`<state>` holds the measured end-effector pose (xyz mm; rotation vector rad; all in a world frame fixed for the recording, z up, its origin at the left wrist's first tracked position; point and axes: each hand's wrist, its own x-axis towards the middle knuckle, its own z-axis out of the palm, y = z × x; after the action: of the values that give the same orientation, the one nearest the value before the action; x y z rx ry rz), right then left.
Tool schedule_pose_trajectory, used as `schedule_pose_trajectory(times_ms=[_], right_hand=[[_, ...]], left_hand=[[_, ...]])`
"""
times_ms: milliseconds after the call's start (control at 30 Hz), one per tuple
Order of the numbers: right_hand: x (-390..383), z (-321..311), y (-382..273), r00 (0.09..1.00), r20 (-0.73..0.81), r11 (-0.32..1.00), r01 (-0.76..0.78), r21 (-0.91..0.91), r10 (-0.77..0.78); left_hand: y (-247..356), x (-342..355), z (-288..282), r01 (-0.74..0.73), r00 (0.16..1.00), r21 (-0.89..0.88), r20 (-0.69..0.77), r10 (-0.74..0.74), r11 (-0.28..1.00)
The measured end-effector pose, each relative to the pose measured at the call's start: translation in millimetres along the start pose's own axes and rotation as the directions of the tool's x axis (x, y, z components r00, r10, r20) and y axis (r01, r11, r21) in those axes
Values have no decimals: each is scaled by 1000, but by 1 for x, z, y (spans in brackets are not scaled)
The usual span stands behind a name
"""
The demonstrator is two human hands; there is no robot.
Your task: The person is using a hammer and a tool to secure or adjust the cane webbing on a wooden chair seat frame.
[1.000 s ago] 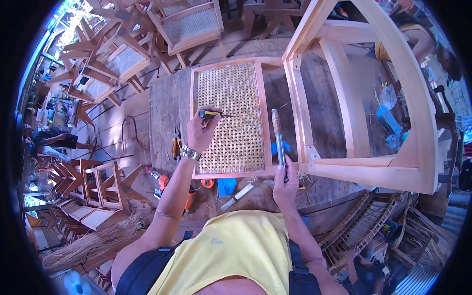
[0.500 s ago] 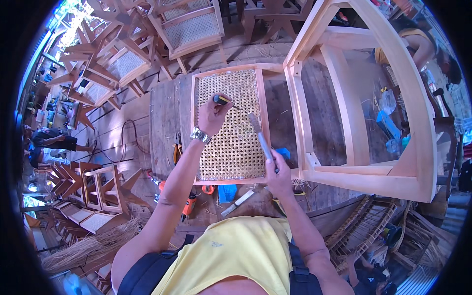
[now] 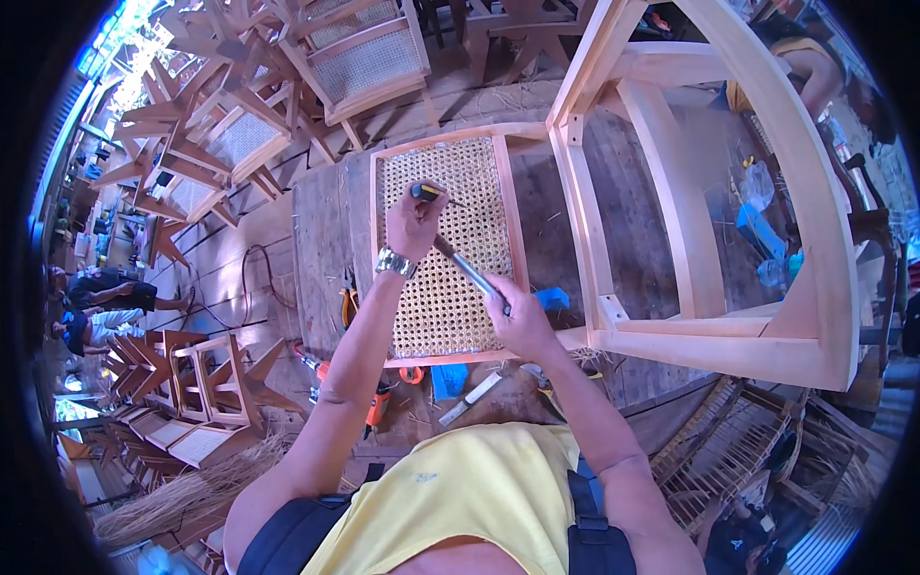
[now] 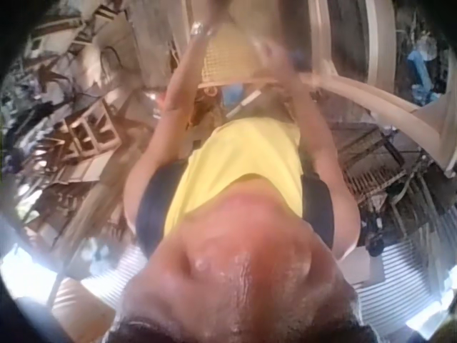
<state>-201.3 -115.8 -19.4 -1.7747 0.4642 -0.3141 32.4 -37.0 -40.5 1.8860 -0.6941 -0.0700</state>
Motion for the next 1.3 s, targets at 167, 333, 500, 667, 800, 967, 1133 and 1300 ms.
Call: schedule_pose_trajectory(times_ms=[167, 333, 500, 667, 800, 967, 1133, 1300], right_hand=[[21, -7, 7, 998, 57, 998, 6, -54, -3], [15, -14, 1, 999, 40, 999, -15, -49, 17], [19, -4, 30, 976, -176, 989, 112, -94, -127], [19, -10, 9, 999, -22, 999, 32, -38, -33], [35, -6, 37, 980, -159, 992, 109, -65, -118], [30, -7, 8, 999, -41, 997, -4, -71, 1], [47, -5, 21, 1000, -15, 1000, 8, -14, -8], [52, -3, 27, 976, -211, 997, 42, -68, -55]], left_hand=[[0, 16, -2, 26, 999, 2, 26, -26, 1000], [0, 17, 0, 31, 997, 40, 65, -34, 999], [12, 17, 7, -38, 996, 48, 81, 34, 998], [5, 31, 0, -13, 1000, 78, 19, 12, 997], [3, 31, 15, -58, 997, 53, 49, 56, 997], [-13, 40, 4, -39, 995, -22, -94, 37, 999], [-10, 50, 12, 1, 1000, 111, -18, 1, 994], [-15, 56, 9, 6, 998, 17, -66, -5, 1000]])
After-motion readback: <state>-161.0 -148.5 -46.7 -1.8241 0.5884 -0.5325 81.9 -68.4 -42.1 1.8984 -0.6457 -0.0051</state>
